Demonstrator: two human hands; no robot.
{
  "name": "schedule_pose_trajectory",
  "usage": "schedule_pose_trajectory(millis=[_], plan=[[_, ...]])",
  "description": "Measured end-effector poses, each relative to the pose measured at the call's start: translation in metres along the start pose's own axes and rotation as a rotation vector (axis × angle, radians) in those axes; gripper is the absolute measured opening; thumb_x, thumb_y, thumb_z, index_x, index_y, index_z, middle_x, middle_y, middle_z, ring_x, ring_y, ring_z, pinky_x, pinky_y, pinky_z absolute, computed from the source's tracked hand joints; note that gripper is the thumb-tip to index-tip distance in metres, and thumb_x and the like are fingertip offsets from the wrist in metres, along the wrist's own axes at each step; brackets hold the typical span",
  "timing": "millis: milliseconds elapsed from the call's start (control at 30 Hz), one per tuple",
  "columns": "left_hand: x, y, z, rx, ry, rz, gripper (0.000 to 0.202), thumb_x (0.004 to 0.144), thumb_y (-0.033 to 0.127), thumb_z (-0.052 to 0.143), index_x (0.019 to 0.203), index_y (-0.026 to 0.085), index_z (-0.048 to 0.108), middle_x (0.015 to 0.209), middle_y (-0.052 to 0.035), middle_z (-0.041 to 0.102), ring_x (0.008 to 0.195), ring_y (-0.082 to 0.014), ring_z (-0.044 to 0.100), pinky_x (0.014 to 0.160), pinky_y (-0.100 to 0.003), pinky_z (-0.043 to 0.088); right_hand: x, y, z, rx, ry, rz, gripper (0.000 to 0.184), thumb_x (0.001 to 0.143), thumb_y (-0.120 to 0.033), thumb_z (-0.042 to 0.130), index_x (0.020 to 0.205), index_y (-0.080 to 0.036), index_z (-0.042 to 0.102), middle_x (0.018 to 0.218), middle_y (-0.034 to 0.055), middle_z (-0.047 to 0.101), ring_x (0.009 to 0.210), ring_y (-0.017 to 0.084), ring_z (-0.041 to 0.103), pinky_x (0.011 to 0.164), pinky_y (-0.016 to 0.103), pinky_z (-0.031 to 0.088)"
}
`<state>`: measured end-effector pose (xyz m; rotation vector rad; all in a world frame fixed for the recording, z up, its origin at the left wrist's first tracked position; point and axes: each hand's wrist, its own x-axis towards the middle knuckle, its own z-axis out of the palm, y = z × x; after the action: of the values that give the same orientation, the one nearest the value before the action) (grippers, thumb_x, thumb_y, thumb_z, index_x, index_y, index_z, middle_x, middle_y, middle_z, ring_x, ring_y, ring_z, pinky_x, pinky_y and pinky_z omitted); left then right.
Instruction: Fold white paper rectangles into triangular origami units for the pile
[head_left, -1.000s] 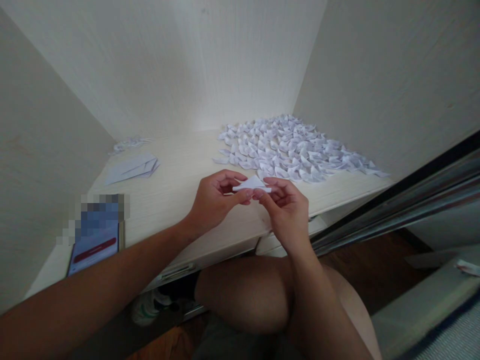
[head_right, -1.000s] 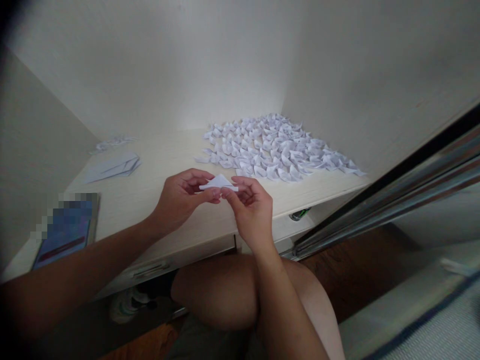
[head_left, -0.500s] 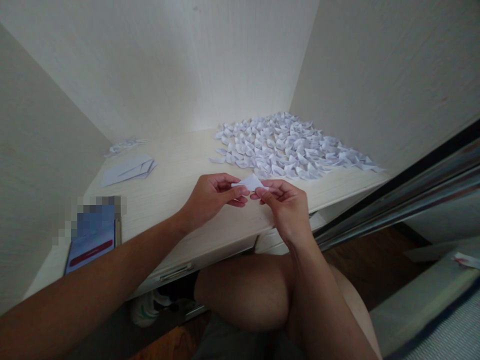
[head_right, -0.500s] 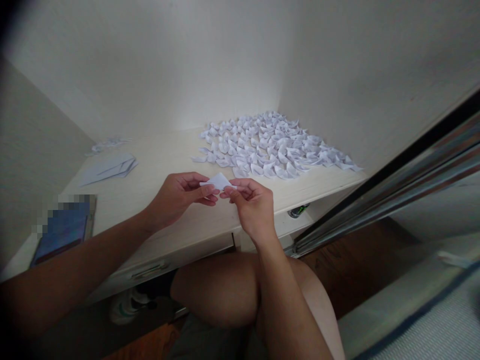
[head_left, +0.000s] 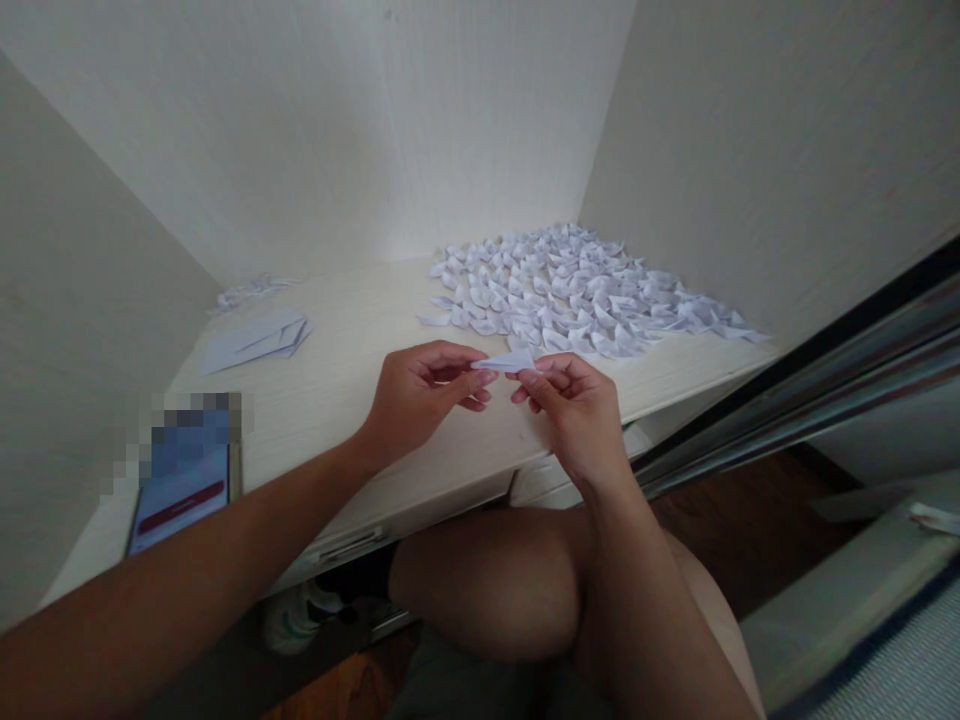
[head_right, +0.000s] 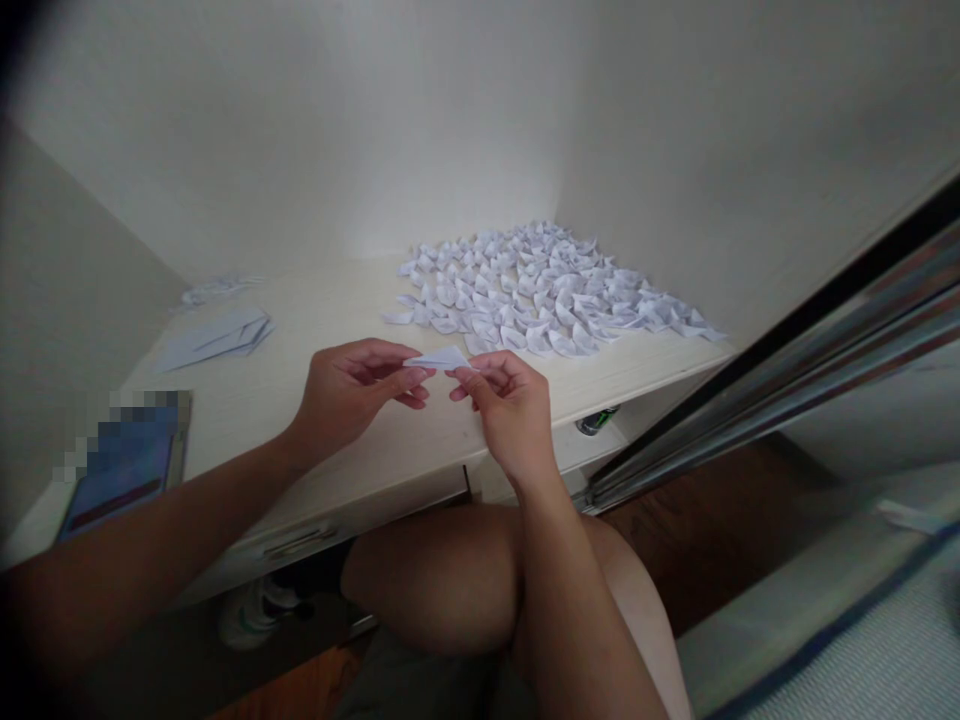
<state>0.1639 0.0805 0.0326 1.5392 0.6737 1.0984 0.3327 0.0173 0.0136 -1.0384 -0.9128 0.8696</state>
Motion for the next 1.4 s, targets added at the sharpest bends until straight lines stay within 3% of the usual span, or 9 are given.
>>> schedule_pose_trajectory(millis=[167, 300, 567, 800, 1067, 1233, 1400], plan=[[-0.005, -0.001, 0.002, 0.059, 0.044, 0.184, 0.023, 0.078, 0.029, 0.085, 0.093, 0.016, 0.074, 0.088, -0.0055, 0.079, 0.071, -0.0191, 0.077, 0.06, -0.029, 0.069, -0.001, -0.001, 0.0, 0.001, -0.02, 0.008, 0.017, 0.076, -0.03, 0.081, 0.078, -0.021, 0.067, 0.074, 0.0016, 0.077, 0.061, 0.013, 0.065, 0.056, 0.024, 0.04], [-0.004, -0.003, 0.002, 0.091, 0.07, 0.237, 0.02, 0.077, 0.026, 0.086, 0.089, 0.016, 0.074, 0.083, -0.0046, 0.079, 0.072, -0.0188, 0.077, 0.063, -0.029, 0.069, -0.001, 0.0, 0.0, -0.003, -0.02, 0.014, 0.019, 0.075, -0.031, 0.082, 0.077, -0.02, 0.067, 0.074, 0.002, 0.077, 0.06, 0.013, 0.064, 0.055, 0.024, 0.039], [-0.005, 0.002, 0.001, 0.258, 0.15, 0.34, 0.014, 0.081, 0.031, 0.082, 0.086, 0.019, 0.077, 0.094, -0.0059, 0.079, 0.081, -0.0179, 0.075, 0.07, -0.03, 0.067, -0.002, -0.003, 0.0, 0.004, -0.045, 0.028, 0.018, 0.077, -0.032, 0.082, 0.077, -0.02, 0.069, 0.082, 0.0043, 0.08, 0.06, 0.012, 0.064, 0.056, 0.025, 0.04], [-0.003, 0.003, 0.001, 0.184, 0.102, 0.249, 0.015, 0.081, 0.03, 0.082, 0.082, 0.016, 0.075, 0.088, -0.0051, 0.077, 0.076, -0.0159, 0.073, 0.071, -0.03, 0.067, -0.002, -0.002, 0.001, -0.015, -0.028, 0.018, 0.018, 0.075, -0.033, 0.082, 0.076, -0.02, 0.069, 0.079, 0.004, 0.079, 0.06, 0.013, 0.065, 0.059, 0.027, 0.046], [0.002, 0.005, 0.001, 0.098, 0.091, 0.112, 0.023, 0.076, 0.033, 0.084, 0.076, 0.013, 0.071, 0.079, -0.0039, 0.074, 0.069, -0.0139, 0.07, 0.067, -0.029, 0.066, -0.002, -0.001, 0.001, -0.008, -0.022, 0.011, 0.018, 0.077, -0.033, 0.083, 0.078, -0.02, 0.07, 0.08, 0.0047, 0.08, 0.061, 0.013, 0.066, 0.058, 0.026, 0.043], [0.006, 0.003, -0.002, -0.008, 0.091, 0.061, 0.03, 0.067, 0.029, 0.089, 0.087, 0.015, 0.071, 0.072, 0.0008, 0.069, 0.062, -0.0122, 0.067, 0.058, -0.026, 0.063, -0.003, -0.002, 0.0, -0.019, -0.046, 0.018, 0.02, 0.081, -0.037, 0.079, 0.082, -0.02, 0.07, 0.084, 0.0058, 0.08, 0.067, 0.015, 0.069, 0.062, 0.027, 0.046], [0.008, -0.001, -0.003, -0.05, 0.064, -0.006, 0.033, 0.069, 0.032, 0.089, 0.092, 0.014, 0.075, 0.075, -0.0006, 0.071, 0.063, -0.0122, 0.068, 0.063, -0.027, 0.064, -0.003, -0.003, -0.002, 0.033, -0.08, 0.067, 0.025, 0.08, -0.041, 0.08, 0.082, -0.021, 0.066, 0.08, 0.0029, 0.079, 0.06, 0.012, 0.066, 0.06, 0.026, 0.045]])
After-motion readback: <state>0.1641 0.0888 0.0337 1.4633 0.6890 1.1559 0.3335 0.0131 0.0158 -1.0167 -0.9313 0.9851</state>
